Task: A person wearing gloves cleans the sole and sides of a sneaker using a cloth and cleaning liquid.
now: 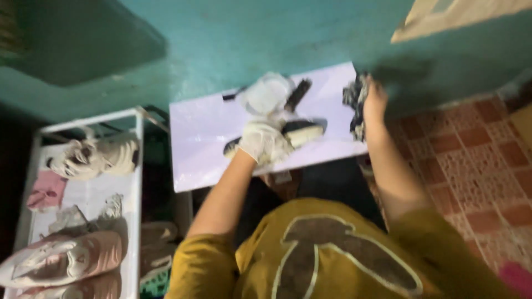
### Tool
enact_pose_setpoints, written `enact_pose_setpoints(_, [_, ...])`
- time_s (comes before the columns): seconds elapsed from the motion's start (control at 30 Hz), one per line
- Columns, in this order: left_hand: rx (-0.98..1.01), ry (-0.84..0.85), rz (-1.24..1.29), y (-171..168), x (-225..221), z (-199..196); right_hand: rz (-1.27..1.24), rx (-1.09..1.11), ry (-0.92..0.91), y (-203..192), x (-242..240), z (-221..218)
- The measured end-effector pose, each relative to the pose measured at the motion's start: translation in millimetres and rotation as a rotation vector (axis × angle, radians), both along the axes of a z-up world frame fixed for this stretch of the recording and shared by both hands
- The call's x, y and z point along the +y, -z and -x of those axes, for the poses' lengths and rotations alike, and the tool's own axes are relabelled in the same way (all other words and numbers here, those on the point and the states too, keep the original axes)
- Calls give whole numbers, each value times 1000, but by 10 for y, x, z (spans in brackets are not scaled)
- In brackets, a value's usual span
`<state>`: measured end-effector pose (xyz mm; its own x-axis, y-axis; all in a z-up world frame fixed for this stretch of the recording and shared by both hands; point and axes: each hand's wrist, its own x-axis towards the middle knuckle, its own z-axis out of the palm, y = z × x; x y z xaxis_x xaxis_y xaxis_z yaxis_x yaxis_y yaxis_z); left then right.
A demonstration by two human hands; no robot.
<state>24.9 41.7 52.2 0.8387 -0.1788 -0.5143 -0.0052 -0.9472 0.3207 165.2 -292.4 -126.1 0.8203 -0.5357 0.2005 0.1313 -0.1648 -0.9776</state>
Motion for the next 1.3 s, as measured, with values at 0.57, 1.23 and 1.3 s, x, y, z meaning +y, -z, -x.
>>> enact_pose_setpoints(0.57, [-302,78,-73,140,238,-70,42,-74,-434,-390,1303,790])
enact_pose_setpoints(1.23, [-496,13,-61,496,-543,-310,33,-386,0,-1120,776,313])
enact_pose_setpoints(1.3, [-461,5,-78,195,-484,-236,188,-324,-157,-1187,969,480])
